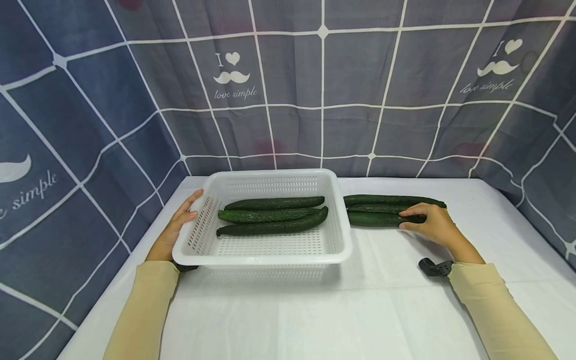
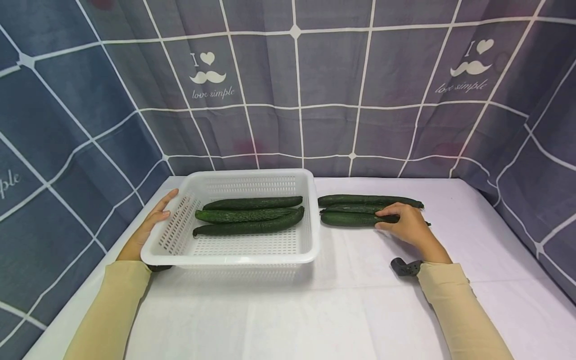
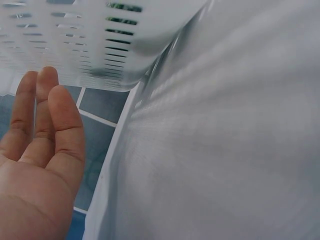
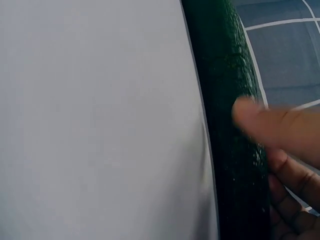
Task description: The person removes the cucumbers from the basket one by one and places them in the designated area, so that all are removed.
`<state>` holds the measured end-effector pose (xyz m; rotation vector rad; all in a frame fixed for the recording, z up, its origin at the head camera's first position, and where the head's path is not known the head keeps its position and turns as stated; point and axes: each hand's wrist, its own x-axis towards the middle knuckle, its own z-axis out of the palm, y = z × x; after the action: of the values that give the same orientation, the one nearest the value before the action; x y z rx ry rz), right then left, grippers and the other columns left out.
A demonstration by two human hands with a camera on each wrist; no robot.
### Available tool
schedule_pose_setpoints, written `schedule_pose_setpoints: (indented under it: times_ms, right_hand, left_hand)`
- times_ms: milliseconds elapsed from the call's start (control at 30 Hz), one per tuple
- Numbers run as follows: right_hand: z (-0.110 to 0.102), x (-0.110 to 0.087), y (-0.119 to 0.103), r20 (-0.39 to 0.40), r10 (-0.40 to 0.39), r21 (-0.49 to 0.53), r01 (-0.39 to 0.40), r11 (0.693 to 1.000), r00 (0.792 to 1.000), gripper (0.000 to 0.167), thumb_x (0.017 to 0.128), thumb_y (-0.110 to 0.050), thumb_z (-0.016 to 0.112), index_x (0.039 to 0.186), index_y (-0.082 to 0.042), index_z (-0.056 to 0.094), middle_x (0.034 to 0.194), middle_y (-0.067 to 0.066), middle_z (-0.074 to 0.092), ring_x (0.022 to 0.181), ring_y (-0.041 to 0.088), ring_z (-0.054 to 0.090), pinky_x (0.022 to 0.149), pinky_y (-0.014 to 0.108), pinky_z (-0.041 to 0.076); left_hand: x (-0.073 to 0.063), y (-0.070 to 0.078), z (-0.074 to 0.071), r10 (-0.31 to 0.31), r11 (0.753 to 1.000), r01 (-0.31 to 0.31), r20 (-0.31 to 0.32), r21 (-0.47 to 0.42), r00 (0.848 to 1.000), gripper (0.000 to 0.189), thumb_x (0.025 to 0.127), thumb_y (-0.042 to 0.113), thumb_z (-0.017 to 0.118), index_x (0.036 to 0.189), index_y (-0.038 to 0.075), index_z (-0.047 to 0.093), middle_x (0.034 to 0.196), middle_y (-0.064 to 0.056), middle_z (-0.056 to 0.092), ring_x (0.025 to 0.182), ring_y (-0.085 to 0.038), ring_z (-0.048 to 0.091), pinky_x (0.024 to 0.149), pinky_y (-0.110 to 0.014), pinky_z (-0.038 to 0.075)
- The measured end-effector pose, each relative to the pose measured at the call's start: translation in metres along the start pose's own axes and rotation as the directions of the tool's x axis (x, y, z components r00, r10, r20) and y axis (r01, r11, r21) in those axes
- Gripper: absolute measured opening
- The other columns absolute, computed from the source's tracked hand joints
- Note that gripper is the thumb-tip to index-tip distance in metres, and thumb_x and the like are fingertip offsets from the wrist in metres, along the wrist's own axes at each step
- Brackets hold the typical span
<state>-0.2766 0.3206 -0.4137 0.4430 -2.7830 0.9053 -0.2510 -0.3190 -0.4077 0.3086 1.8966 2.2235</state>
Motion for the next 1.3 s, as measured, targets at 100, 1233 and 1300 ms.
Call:
schedule_pose_setpoints:
  times_ms: [100, 1233, 1300]
  right_hand:
    - [-0.002, -0.001, 0.000, 0.007, 0.008, 0.022, -0.008, 1.000, 1.000, 0.033, 0.091, -0.016, 0.088, 0.119, 0.000, 0.081, 0.122, 0.025, 0.074, 0.111, 0.045, 0.066, 0.088, 0.041, 0.053]
    - [-0.017, 0.002, -0.039, 0.220, -0.058, 0.533, -0.070, 0.843, 0.974, 0.027, 0.103, -0.007, 0.072, 0.130, -0.005, 0.076, 0.124, -0.016, 0.075, 0.111, 0.001, 0.070, 0.089, 0.017, 0.053]
    - [-0.017, 0.002, -0.042, 0.226, -0.092, 0.562, -0.052, 0.825, 0.970, 0.028, 0.104, -0.003, 0.070, 0.130, -0.005, 0.076, 0.124, -0.015, 0.075, 0.111, 0.003, 0.071, 0.090, 0.017, 0.053]
  left_hand:
    - [-0.001, 0.000, 0.001, -0.003, 1.000, 0.003, -0.009, 0.002, 1.000, 0.067, 0.108, 0.021, 0.043, 0.169, 0.042, 0.027, 0.175, -0.005, 0.013, 0.155, -0.023, 0.021, 0.107, -0.032, 0.041]
    - [-0.002, 0.000, 0.002, 0.005, 1.000, -0.004, 0.007, -0.023, 1.000, 0.068, 0.110, 0.021, 0.044, 0.172, 0.040, 0.024, 0.178, -0.006, 0.011, 0.158, -0.026, 0.019, 0.109, -0.034, 0.041]
    - [-0.001, 0.000, 0.001, 0.003, 1.000, -0.003, 0.004, -0.024, 1.000, 0.069, 0.110, 0.021, 0.045, 0.172, 0.040, 0.023, 0.178, -0.006, 0.011, 0.158, -0.026, 0.019, 0.109, -0.033, 0.041]
